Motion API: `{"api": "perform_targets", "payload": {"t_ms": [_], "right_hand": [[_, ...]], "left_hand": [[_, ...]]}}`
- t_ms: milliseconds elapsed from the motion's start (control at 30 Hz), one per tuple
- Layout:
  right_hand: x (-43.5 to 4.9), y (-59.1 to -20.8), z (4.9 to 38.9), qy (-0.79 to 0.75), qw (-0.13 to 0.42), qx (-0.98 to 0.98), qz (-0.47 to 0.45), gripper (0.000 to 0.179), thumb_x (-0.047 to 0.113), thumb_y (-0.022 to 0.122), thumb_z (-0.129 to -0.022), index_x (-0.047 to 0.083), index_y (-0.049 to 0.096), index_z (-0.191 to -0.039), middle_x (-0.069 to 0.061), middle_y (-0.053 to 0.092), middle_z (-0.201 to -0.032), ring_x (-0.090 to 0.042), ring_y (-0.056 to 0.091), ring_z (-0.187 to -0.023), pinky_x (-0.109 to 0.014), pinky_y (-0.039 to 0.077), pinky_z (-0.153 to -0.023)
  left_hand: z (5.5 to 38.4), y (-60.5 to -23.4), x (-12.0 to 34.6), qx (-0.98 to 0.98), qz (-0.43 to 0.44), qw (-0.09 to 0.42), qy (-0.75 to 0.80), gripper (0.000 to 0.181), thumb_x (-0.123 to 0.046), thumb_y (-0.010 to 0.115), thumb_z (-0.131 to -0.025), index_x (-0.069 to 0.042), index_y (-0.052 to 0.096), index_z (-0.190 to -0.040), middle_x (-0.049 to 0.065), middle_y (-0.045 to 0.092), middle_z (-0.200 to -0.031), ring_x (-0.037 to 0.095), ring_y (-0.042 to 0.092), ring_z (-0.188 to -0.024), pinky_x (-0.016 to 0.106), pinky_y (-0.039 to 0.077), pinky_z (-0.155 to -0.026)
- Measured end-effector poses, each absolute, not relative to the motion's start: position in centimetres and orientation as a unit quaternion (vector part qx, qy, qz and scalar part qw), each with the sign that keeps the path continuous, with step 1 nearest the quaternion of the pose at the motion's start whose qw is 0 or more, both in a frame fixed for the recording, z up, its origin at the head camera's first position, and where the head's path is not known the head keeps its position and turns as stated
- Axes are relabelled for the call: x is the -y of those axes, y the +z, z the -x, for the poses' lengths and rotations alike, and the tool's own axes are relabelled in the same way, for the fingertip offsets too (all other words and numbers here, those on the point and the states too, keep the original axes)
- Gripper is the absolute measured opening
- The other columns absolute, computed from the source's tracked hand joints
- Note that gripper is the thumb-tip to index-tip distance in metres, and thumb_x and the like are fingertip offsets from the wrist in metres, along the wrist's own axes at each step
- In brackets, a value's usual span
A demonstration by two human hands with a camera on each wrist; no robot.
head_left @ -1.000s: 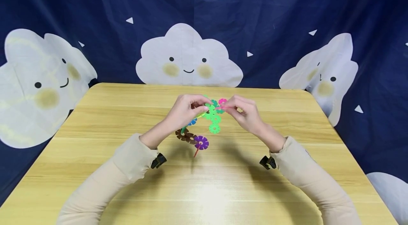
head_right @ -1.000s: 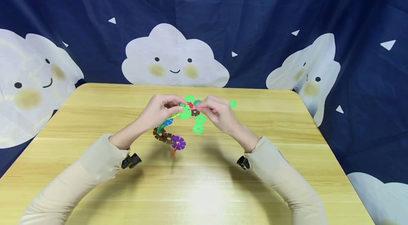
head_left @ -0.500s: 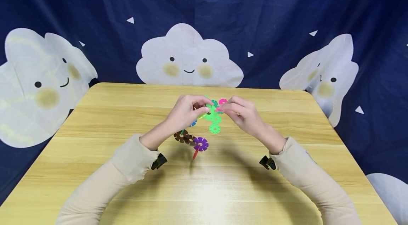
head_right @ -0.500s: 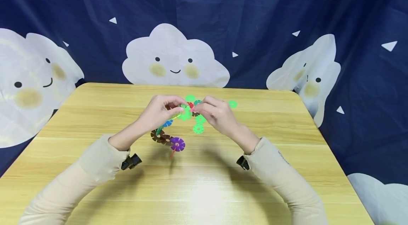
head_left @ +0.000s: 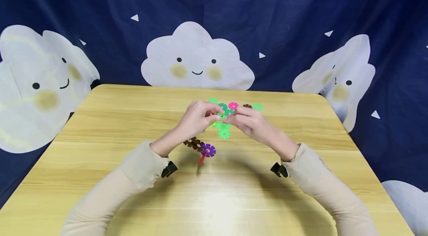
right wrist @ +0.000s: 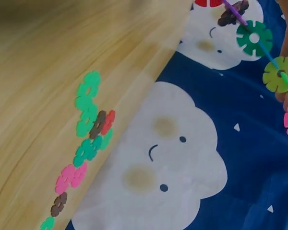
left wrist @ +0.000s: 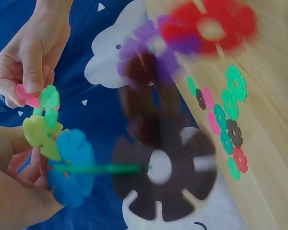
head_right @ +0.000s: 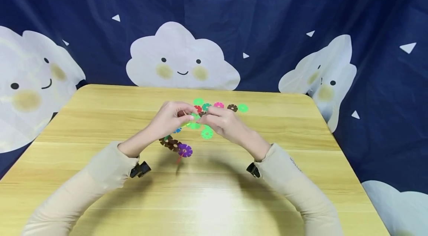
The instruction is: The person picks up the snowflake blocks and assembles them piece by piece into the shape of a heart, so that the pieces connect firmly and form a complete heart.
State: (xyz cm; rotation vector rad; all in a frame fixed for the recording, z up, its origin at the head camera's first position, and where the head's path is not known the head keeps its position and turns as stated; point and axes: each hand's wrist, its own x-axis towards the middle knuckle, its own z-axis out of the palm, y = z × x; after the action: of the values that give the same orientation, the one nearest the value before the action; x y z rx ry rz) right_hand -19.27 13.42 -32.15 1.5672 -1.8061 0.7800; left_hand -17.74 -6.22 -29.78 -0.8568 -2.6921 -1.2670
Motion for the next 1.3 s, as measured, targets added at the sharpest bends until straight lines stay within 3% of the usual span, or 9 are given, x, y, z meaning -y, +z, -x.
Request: {"api": "perform_targets", "payload": {"t_ms": [200,433,667,867,1300], "right_hand": [[-13.8,-32.1,19.5,0.305,0.300,0.684,-0.590,0.016,0.013,0.057,-0.089,0.000,0.066,-0.088,-0.010,0.064,-0.085,-0.018,0.061,-0.075,-0.021,0.051,-0.068],[-14.4,-32.3,19.5,0.296,0.375,0.678,-0.558,0.019,0.014,0.054,-0.091,0.001,0.066,-0.083,-0.010,0.063,-0.080,-0.020,0.062,-0.070,-0.026,0.051,-0.063],[-14.5,-32.4,19.4,0.318,0.388,0.649,-0.573,0.019,0.009,0.055,-0.090,-0.002,0.063,-0.078,-0.012,0.061,-0.073,-0.024,0.062,-0.064,-0.028,0.052,-0.062],[-14.7,-32.8,19.6,0.348,0.373,0.638,-0.577,0.020,0.009,0.055,-0.090,-0.003,0.062,-0.075,-0.013,0.060,-0.069,-0.025,0.062,-0.061,-0.026,0.053,-0.062],[-15.1,-33.5,19.2,0.335,0.370,0.655,-0.568,0.018,0.009,0.055,-0.090,-0.002,0.063,-0.079,-0.013,0.063,-0.076,-0.024,0.063,-0.066,-0.027,0.053,-0.065]], "left_hand": [[18.2,-29.9,6.7,0.864,0.289,0.005,-0.413,0.013,-0.003,0.064,-0.083,-0.002,0.069,-0.095,0.001,0.058,-0.065,0.010,0.040,-0.051,0.020,0.033,-0.050],[17.6,-29.6,6.5,0.867,0.278,-0.001,-0.413,0.014,-0.003,0.063,-0.083,-0.004,0.069,-0.096,0.001,0.058,-0.065,0.011,0.040,-0.051,0.020,0.034,-0.048],[16.8,-29.5,6.0,0.865,0.297,0.045,-0.403,0.012,-0.004,0.064,-0.083,-0.004,0.070,-0.093,0.004,0.064,-0.078,0.011,0.044,-0.057,0.022,0.038,-0.054],[16.7,-29.5,5.8,0.857,0.311,0.072,-0.403,0.009,-0.001,0.065,-0.081,-0.003,0.071,-0.087,0.003,0.061,-0.073,0.012,0.044,-0.060,0.022,0.037,-0.057],[16.9,-30.1,6.0,0.851,0.314,0.001,-0.420,0.014,-0.001,0.062,-0.083,-0.002,0.069,-0.095,0.005,0.063,-0.078,0.011,0.050,-0.064,0.021,0.045,-0.059]]}}
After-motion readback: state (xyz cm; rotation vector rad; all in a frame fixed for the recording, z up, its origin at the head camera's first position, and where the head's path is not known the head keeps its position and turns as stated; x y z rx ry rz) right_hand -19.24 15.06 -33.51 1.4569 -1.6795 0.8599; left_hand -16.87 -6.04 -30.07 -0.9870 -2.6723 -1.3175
